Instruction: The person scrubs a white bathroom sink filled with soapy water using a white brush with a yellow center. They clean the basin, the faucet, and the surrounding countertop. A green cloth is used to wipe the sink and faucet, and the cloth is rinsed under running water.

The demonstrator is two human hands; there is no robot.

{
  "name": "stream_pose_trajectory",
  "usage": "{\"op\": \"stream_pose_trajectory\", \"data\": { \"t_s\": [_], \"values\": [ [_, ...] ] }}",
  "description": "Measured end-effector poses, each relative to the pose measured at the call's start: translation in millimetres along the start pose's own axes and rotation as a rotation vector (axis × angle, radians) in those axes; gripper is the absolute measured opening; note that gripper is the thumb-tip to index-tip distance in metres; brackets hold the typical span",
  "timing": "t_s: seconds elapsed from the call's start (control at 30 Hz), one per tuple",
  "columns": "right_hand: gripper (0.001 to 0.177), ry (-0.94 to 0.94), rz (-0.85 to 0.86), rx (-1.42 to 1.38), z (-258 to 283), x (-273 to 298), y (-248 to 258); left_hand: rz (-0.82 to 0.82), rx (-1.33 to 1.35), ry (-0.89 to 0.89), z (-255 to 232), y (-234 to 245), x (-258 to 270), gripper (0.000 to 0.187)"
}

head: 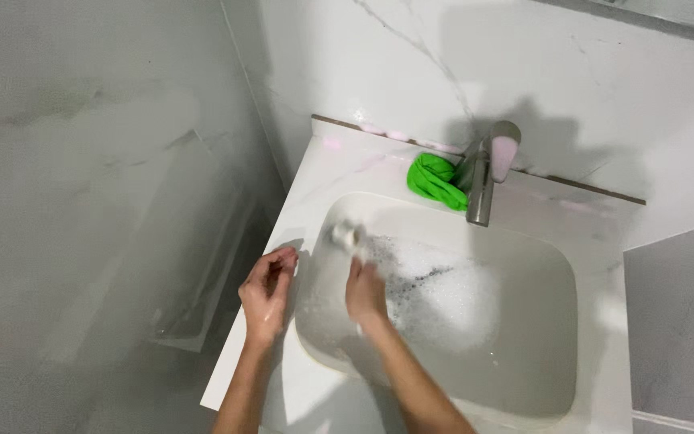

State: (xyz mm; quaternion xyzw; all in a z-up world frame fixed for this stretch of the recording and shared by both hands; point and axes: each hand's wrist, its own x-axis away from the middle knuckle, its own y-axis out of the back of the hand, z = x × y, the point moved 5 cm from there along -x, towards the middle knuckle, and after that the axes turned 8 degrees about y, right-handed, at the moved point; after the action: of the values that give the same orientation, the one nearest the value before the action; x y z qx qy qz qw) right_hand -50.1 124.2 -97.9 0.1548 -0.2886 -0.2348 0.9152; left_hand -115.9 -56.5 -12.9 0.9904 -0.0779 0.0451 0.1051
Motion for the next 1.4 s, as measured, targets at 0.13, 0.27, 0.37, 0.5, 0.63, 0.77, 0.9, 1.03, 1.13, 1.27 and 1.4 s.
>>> {"op": "stream_pose_trajectory", "data": {
  "t_s": [0.13,0.27,0.37,0.5,0.63,0.77,0.9,1.03,1.13,1.27,1.4],
  "values": [
    [0.059,0.004,0.088,0.192,-2.6,10.4,7.7,0.099,-0.262,-0.158,-20.9,-7.1,2.9,0.065],
    [0.065,0.273,0.254,0.157,-31.0,53.3,43.6,0.327,-0.554,-0.337,-34.6,-36.9,9.0,0.082],
    [0.060,0.319,0.153,0.172,-9.0,72.8,66.3,0.302,-0.698,-0.383,-32.3,-59.7,22.8,0.069],
    [0.053,0.231,0.112,0.210,28.4,104.9,88.8,0.224,-0.553,-0.336,-34.3,-66.7,27.8,0.045],
    [0.048,0.213,0.152,0.203,47.2,119.4,91.0,0.210,-0.479,-0.329,-39.3,-62.2,27.7,0.039],
    [0.045,0.034,0.202,0.213,37.7,125.4,91.9,0.237,-0.487,-0.228,-35.6,-64.1,25.4,0.037],
    [0.039,-0.047,0.290,-0.055,-17.3,107.2,106.1,0.231,-0.544,-0.262,-36.4,-71.4,34.1,0.055],
    [0.053,0.162,0.066,0.525,-70.4,67.4,150.1,0.166,-0.508,-0.432,-38.4,-49.0,31.3,0.070],
    [0.056,-0.173,0.013,0.833,-84.2,56.7,158.3,0.076,-0.470,-0.311,-25.8,-24.8,22.3,0.053],
    [0.056,-0.120,0.001,0.780,-72.5,52.2,144.1,0.027,-0.477,-0.273,-14.0,-17.5,14.8,0.037],
    [0.055,-0.067,0.116,0.550,-84.4,48.7,120.9,-0.001,-0.382,-0.123,-6.5,-18.4,13.7,0.026]
  ]
}}
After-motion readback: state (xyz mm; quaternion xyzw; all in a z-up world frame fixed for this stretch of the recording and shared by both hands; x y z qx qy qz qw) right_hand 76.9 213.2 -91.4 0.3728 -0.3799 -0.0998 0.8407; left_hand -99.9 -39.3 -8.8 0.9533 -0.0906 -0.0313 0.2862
